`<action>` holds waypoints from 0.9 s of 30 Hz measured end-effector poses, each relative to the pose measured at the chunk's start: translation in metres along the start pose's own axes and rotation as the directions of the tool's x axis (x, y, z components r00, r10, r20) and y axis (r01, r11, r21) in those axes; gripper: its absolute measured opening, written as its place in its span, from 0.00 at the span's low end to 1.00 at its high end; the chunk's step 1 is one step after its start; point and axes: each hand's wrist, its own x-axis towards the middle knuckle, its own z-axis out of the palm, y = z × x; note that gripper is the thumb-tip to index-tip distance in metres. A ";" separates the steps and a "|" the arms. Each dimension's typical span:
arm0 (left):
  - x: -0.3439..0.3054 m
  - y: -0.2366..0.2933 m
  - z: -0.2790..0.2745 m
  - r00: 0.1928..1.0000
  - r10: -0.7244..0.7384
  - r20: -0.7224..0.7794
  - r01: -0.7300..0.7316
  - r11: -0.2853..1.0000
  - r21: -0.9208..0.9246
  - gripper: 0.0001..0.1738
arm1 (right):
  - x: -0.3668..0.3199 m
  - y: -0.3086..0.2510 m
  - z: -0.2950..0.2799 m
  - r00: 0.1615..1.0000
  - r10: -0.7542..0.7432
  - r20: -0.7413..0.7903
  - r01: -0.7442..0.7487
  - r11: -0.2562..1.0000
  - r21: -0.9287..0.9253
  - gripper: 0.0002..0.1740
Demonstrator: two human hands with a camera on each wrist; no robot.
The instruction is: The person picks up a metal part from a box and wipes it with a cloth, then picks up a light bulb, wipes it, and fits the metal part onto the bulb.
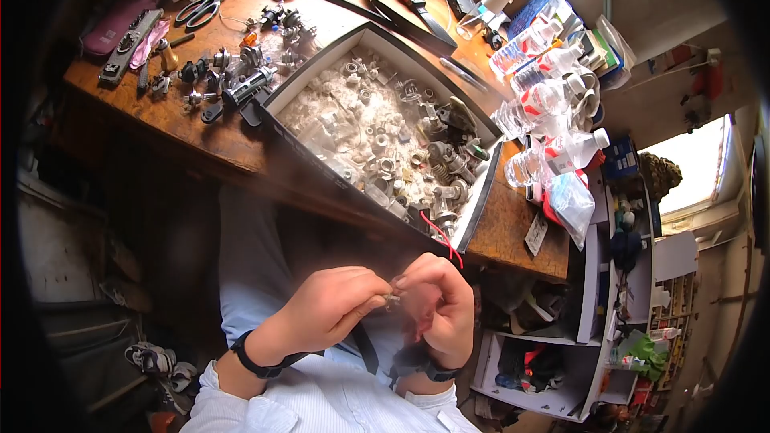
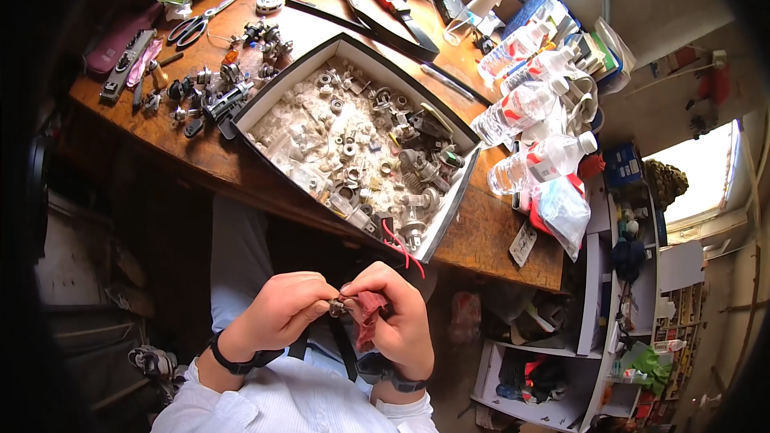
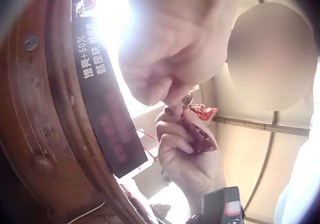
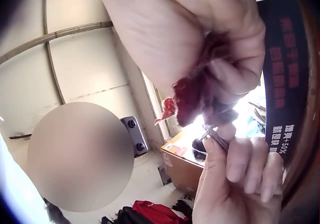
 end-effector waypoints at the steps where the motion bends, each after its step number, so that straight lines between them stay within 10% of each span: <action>1: 0.002 0.001 0.000 1.000 0.003 -0.002 -0.003 1.000 0.002 0.07 | -0.001 0.000 0.000 1.000 -0.003 0.002 0.003 1.000 0.000 0.11; 10: 0.009 0.007 -0.008 0.999 -0.011 0.045 0.006 0.994 0.111 0.05 | -0.007 0.002 -0.014 0.999 -0.005 0.041 0.006 1.000 -0.026 0.18; 15: 0.006 0.003 -0.012 0.923 -0.260 0.285 0.328 0.917 -0.225 0.12 | -0.004 0.003 -0.016 0.993 0.036 0.111 -0.040 0.998 0.038 0.21; 27: 0.003 0.008 -0.027 0.849 -0.208 0.485 0.438 0.790 -0.428 0.15 | -0.002 -0.008 0.006 0.967 0.160 0.200 -0.213 0.936 0.279 0.06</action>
